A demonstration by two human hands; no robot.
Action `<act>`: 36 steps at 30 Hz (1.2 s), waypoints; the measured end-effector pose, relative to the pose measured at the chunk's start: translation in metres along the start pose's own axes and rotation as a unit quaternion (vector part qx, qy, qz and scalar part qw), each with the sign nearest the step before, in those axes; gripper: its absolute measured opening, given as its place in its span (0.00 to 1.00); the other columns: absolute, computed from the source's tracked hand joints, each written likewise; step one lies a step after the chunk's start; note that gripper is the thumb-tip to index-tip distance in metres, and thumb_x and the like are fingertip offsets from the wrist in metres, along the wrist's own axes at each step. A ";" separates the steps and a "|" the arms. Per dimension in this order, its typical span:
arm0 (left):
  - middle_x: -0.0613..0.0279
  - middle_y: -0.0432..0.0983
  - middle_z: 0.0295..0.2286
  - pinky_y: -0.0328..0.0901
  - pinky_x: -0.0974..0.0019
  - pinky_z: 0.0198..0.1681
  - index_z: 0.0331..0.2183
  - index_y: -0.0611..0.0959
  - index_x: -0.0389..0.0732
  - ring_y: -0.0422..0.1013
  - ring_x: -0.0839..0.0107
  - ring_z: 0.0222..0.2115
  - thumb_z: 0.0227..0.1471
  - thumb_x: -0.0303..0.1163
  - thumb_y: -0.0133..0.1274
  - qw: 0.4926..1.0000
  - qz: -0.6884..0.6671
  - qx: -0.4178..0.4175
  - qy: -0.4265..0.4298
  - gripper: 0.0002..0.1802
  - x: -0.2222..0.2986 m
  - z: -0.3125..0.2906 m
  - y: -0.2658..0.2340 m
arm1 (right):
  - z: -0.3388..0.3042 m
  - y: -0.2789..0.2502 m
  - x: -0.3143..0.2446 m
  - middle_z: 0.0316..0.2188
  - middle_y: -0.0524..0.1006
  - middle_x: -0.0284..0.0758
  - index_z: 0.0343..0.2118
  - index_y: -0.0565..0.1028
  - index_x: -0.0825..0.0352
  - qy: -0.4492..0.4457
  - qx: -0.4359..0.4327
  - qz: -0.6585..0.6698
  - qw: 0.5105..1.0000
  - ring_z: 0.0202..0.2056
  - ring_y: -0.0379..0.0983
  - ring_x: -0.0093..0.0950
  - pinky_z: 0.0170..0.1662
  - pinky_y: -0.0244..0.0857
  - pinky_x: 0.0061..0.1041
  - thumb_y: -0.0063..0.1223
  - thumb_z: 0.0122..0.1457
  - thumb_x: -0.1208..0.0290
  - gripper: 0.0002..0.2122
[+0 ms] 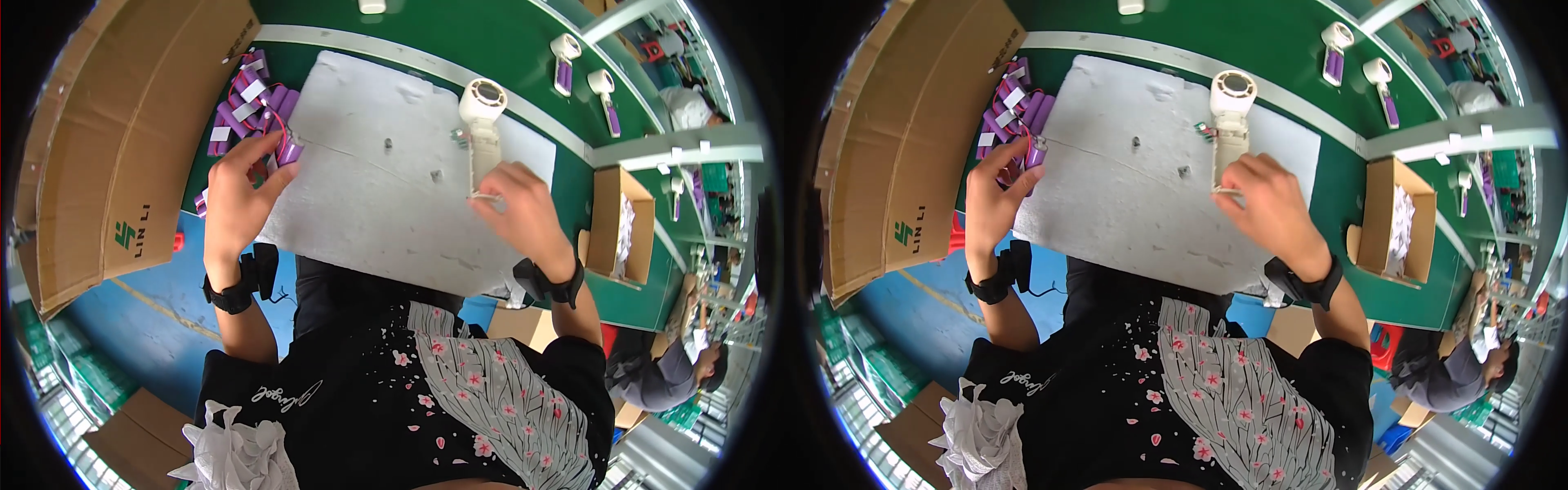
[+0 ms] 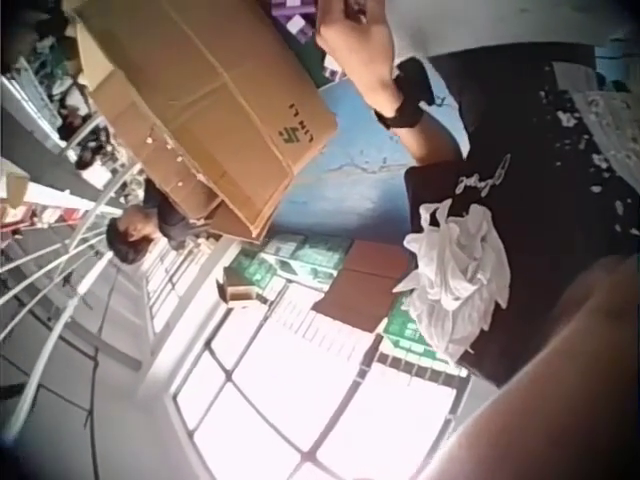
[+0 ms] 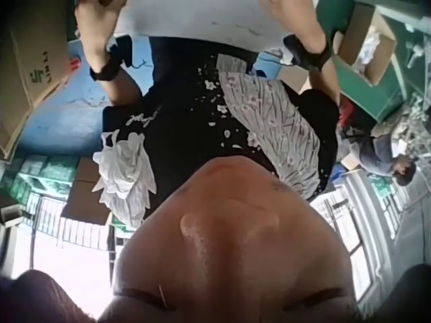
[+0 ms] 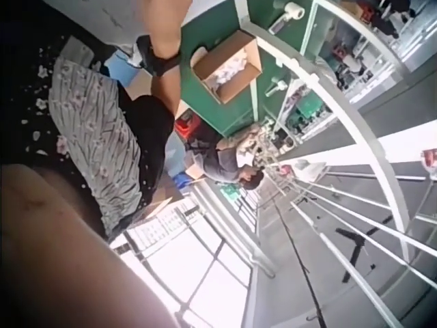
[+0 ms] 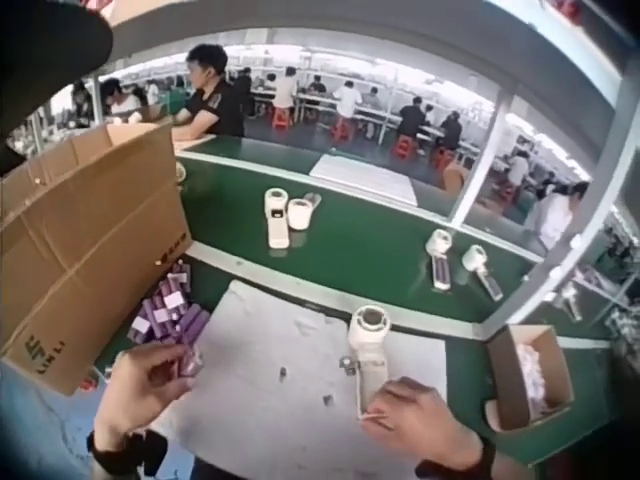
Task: The person assembles a handheld fan by connecting a battery pack to a circuit board and fitting them into the plastic housing. After testing the fan, the person removes the components to adjust the wiring before reassembling them into the handle.
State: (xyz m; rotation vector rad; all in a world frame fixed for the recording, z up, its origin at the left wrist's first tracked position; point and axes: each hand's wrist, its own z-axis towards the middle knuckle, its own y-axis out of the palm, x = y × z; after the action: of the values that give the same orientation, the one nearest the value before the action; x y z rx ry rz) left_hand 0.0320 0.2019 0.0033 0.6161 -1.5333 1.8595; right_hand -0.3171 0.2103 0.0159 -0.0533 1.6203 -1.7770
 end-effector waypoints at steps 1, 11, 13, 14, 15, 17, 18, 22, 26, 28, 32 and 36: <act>0.57 0.79 0.33 0.66 0.66 0.30 0.42 0.82 0.37 0.70 0.69 0.24 0.41 0.27 0.65 0.999 -0.033 -0.005 -0.014 0.22 0.013 0.004 0.001 | -0.007 0.003 -0.003 0.25 0.73 0.32 0.29 0.74 0.67 -0.019 -0.006 -0.019 1.000 0.26 0.69 0.21 0.28 0.64 0.23 0.66 0.46 0.75 0.10; 0.60 0.78 0.35 0.67 0.71 0.33 0.51 0.77 0.39 0.71 0.73 0.29 0.46 0.26 0.62 0.931 -0.280 -0.106 0.211 0.28 0.128 0.034 0.093 | 0.004 0.009 -0.012 0.27 0.72 0.28 0.32 0.72 0.69 0.182 0.136 0.665 0.711 0.28 0.69 0.20 0.31 0.65 0.24 0.61 0.54 0.63 0.14; 0.60 0.77 0.36 0.67 0.68 0.37 0.50 0.76 0.41 0.72 0.69 0.33 0.45 0.25 0.62 0.942 -0.173 -0.137 0.255 0.27 0.107 0.041 0.104 | -0.002 0.010 0.014 0.27 0.71 0.26 0.34 0.70 0.69 0.258 0.079 0.613 0.743 0.29 0.69 0.20 0.34 0.64 0.22 0.59 0.55 0.62 0.15; 0.61 0.77 0.37 0.67 0.67 0.39 0.50 0.76 0.42 0.72 0.68 0.35 0.45 0.25 0.62 0.940 -0.121 -0.156 0.278 0.27 0.098 0.047 0.110 | 0.000 0.008 0.026 0.27 0.71 0.26 0.34 0.70 0.69 0.261 0.087 0.615 0.739 0.29 0.69 0.20 0.34 0.64 0.22 0.59 0.55 0.62 0.15; 0.61 0.77 0.37 0.67 0.67 0.39 0.50 0.76 0.42 0.72 0.68 0.35 0.45 0.25 0.62 0.938 -0.120 -0.167 0.279 0.27 0.092 0.050 0.115 | 0.000 0.008 0.035 0.27 0.71 0.26 0.33 0.70 0.68 0.281 0.086 0.554 0.779 0.29 0.68 0.19 0.33 0.63 0.22 0.59 0.55 0.63 0.13; 0.60 0.77 0.35 0.67 0.66 0.40 0.48 0.74 0.43 0.72 0.68 0.35 0.45 0.26 0.62 0.931 -0.130 -0.292 0.176 0.27 0.082 0.059 0.123 | 0.000 0.010 0.051 0.27 0.71 0.26 0.31 0.70 0.67 0.317 0.077 0.425 0.844 0.29 0.67 0.19 0.33 0.61 0.21 0.59 0.54 0.67 0.11; 0.60 0.76 0.35 0.66 0.65 0.41 0.48 0.73 0.43 0.72 0.68 0.35 0.44 0.26 0.63 0.920 -0.131 -0.350 0.121 0.27 0.080 0.063 0.127 | 0.001 0.015 0.054 0.27 0.71 0.26 0.31 0.70 0.67 0.321 0.082 0.430 0.840 0.29 0.67 0.19 0.33 0.61 0.21 0.59 0.54 0.67 0.11; 0.62 0.75 0.31 0.66 0.67 0.38 0.46 0.70 0.44 0.70 0.71 0.32 0.43 0.27 0.64 0.925 -0.106 -0.329 0.158 0.28 0.082 0.074 0.149 | 0.008 0.037 0.057 0.22 0.71 0.30 0.29 0.70 0.68 0.248 0.141 0.323 0.902 0.25 0.64 0.20 0.31 0.63 0.23 0.60 0.51 0.71 0.10; 0.56 0.77 0.30 0.65 0.63 0.34 0.45 0.69 0.45 0.71 0.62 0.27 0.41 0.29 0.65 0.909 -0.156 -0.351 0.162 0.29 0.087 0.079 0.154 | 0.000 0.041 0.048 0.26 0.72 0.28 0.27 0.68 0.67 0.178 0.188 0.290 0.921 0.30 0.68 0.23 0.34 0.62 0.22 0.59 0.49 0.79 0.09; 0.58 0.77 0.29 0.64 0.65 0.33 0.45 0.69 0.45 0.70 0.65 0.26 0.42 0.29 0.64 0.900 -0.176 -0.373 0.141 0.28 0.080 0.083 0.155 | 0.001 0.043 0.044 0.26 0.73 0.30 0.28 0.69 0.67 0.100 0.198 0.236 0.946 0.31 0.69 0.27 0.34 0.64 0.24 0.61 0.45 0.82 0.10; 0.63 0.76 0.25 0.62 0.69 0.30 0.44 0.69 0.45 0.67 0.72 0.24 0.43 0.28 0.63 0.882 -0.218 -0.405 0.105 0.26 0.069 0.083 0.154 | 0.003 0.046 0.040 0.27 0.76 0.33 0.28 0.70 0.66 0.047 0.209 0.171 0.962 0.32 0.69 0.33 0.35 0.66 0.28 0.63 0.40 0.85 0.13; 0.66 0.75 0.26 0.61 0.71 0.31 0.43 0.72 0.43 0.67 0.76 0.27 0.43 0.23 0.60 0.876 -0.216 -0.414 0.124 0.23 0.070 0.085 0.146 | 0.003 0.048 0.038 0.28 0.77 0.32 0.27 0.71 0.66 0.056 0.201 0.134 0.969 0.33 0.70 0.34 0.35 0.67 0.29 0.64 0.38 0.85 0.14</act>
State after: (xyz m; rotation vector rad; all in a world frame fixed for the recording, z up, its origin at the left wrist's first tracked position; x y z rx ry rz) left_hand -0.1260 0.1146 -0.0285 0.2563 -1.6514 0.7828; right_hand -0.3210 0.1901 -0.0417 0.4407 1.2423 -1.8821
